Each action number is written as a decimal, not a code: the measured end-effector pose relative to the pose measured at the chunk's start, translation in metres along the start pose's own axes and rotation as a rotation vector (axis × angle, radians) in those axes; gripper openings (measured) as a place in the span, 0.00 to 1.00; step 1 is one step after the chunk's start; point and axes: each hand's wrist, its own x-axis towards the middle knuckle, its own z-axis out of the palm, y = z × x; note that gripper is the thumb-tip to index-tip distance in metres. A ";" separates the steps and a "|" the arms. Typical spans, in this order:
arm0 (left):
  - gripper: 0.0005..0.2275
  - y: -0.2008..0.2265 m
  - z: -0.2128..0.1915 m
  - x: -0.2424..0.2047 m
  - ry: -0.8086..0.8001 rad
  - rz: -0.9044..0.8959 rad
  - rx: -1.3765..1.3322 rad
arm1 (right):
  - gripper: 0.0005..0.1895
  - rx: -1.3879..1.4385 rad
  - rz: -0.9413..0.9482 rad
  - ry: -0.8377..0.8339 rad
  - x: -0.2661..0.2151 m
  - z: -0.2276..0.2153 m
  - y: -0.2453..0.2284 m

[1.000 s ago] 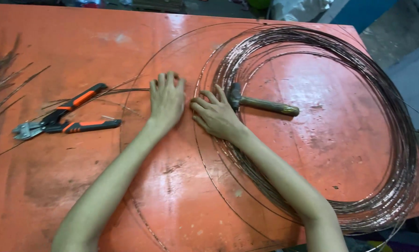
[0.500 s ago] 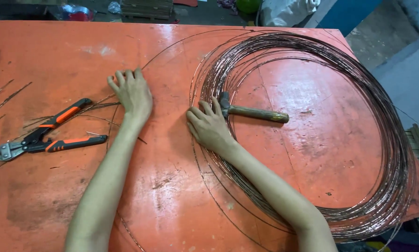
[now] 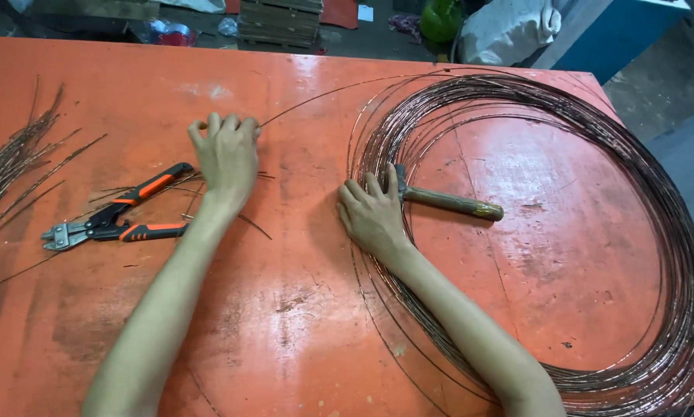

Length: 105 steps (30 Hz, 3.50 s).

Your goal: Manually twisting and joining copper wire strands using pliers on a workbench.

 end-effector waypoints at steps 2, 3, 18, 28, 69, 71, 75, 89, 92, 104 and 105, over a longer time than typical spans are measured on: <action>0.03 -0.011 -0.023 -0.001 0.086 0.062 0.108 | 0.11 -0.039 0.035 0.002 0.002 -0.001 0.002; 0.03 -0.029 -0.028 -0.005 0.086 0.065 0.107 | 0.11 -0.040 0.038 0.003 0.002 -0.001 0.002; 0.03 -0.175 -0.120 -0.119 0.092 0.132 0.451 | 0.12 -0.042 0.104 -0.032 0.006 -0.016 0.002; 0.05 -0.124 -0.146 -0.138 0.069 0.157 0.468 | 0.10 0.035 0.001 -0.030 0.015 -0.011 -0.005; 0.10 0.089 -0.013 0.002 -0.334 0.117 -0.330 | 0.19 0.079 0.085 -0.165 0.018 0.031 -0.007; 0.12 0.114 0.019 0.022 -0.534 0.078 -0.353 | 0.21 0.043 0.077 -0.139 0.016 0.036 -0.007; 0.11 0.140 0.067 0.051 -0.732 0.041 -0.410 | 0.16 0.063 0.087 -0.131 0.015 0.034 -0.005; 0.03 0.062 0.052 0.046 -0.428 0.154 -0.133 | 0.07 0.057 0.043 0.075 0.020 0.022 -0.003; 0.03 0.035 -0.002 0.039 -0.423 0.147 -0.155 | 0.07 0.043 0.056 0.112 0.021 0.020 -0.001; 0.08 -0.140 -0.101 -0.042 -0.396 0.059 0.198 | 0.05 0.059 -0.070 0.063 0.021 0.008 0.008; 0.08 -0.138 -0.112 -0.053 -0.393 0.035 0.213 | 0.05 0.073 -0.093 0.072 0.021 0.010 0.009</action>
